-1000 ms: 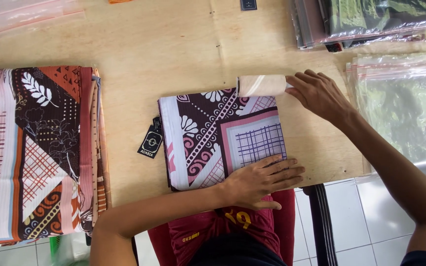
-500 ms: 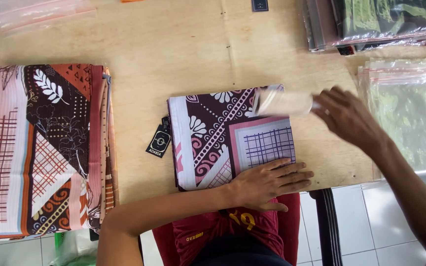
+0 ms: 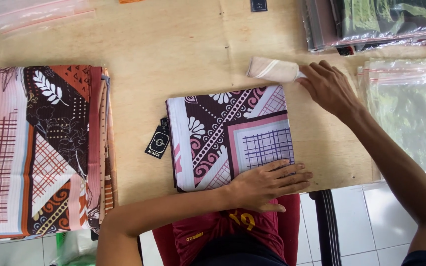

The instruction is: Using a lint roller to clean a piece of folded fabric before packing it into a plastic bag.

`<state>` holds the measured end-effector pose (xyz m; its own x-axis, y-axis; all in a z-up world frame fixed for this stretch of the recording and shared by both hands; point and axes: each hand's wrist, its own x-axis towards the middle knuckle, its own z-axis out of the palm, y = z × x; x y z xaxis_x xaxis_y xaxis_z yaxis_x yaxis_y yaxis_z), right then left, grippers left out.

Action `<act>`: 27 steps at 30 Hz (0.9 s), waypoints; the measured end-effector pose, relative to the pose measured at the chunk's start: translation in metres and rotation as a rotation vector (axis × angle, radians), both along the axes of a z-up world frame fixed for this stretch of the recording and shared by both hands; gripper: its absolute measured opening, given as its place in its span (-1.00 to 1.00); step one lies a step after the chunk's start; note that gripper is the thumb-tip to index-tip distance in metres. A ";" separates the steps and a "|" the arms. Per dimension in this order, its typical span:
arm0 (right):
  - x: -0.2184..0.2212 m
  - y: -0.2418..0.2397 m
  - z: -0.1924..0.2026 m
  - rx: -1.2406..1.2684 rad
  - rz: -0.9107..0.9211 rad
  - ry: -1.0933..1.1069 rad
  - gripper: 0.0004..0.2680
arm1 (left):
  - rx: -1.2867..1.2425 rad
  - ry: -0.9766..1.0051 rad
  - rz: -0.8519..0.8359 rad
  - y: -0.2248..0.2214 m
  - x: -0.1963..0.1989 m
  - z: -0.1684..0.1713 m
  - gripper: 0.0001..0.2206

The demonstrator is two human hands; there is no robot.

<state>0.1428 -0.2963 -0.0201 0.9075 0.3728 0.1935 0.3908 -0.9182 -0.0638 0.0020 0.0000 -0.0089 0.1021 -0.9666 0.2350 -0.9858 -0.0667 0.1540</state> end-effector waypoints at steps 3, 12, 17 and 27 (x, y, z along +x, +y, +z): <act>-0.016 0.003 0.014 0.052 -0.038 0.012 -0.82 | -0.040 0.083 -0.031 0.000 0.002 -0.003 -0.24; -0.069 0.008 0.027 0.037 0.102 -0.027 -0.83 | -0.617 0.468 0.062 -0.011 0.089 0.055 -0.88; -0.083 0.022 0.019 -0.029 0.109 -0.056 -0.85 | -0.428 0.864 0.150 -0.046 0.181 0.011 -0.81; -0.156 0.025 0.009 -0.020 0.100 0.050 -0.85 | -0.065 0.899 0.192 -0.049 0.198 -0.016 -0.71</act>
<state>-0.0135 -0.2718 -0.0115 0.8740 0.4651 0.1406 0.4771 -0.8763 -0.0670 0.1999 -0.0491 -0.0253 0.4299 -0.9019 0.0426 -0.4660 -0.1813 0.8660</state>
